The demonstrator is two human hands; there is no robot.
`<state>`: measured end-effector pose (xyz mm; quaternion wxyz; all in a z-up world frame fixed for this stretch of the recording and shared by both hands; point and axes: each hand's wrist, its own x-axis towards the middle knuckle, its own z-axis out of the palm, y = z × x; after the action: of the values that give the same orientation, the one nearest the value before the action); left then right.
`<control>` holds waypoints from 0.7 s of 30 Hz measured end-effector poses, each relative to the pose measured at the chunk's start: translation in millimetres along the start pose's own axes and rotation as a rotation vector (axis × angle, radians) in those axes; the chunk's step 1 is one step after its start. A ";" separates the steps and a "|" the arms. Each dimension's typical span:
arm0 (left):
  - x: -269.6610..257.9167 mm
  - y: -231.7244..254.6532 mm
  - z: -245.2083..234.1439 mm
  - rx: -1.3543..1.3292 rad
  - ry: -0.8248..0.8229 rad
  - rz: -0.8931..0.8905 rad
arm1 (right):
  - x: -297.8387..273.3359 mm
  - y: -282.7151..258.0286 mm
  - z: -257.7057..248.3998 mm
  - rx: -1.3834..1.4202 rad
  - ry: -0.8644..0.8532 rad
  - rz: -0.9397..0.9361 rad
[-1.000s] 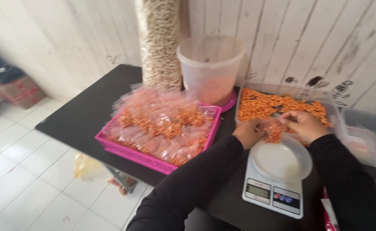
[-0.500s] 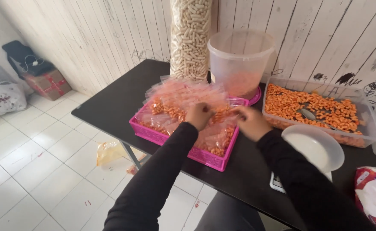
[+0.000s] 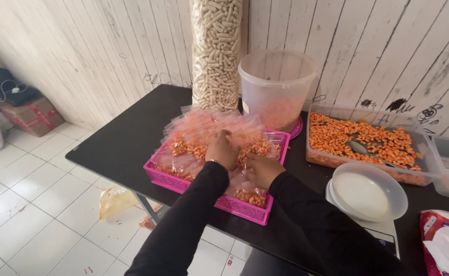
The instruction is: Filling small plastic bags with snacks using a spoon and weighing them on a digital scale for portion control.
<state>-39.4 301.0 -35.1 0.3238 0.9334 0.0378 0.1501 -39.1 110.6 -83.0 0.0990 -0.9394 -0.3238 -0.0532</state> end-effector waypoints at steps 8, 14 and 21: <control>-14.7 67.6 6.6 -0.163 0.146 0.220 | -56.4 36.0 -79.5 0.191 0.295 0.023; -13.1 120.4 68.7 -0.172 -0.117 0.243 | -127.6 127.7 -128.2 0.270 0.496 0.242; -17.1 181.5 130.3 -0.120 -0.250 0.317 | -242.3 329.9 -131.6 0.107 0.492 0.792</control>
<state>-20.8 77.9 -24.9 0.3533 0.9181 -0.1588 0.0842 -29.7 -317.5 -44.5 0.2340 -0.9437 0.0906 -0.2156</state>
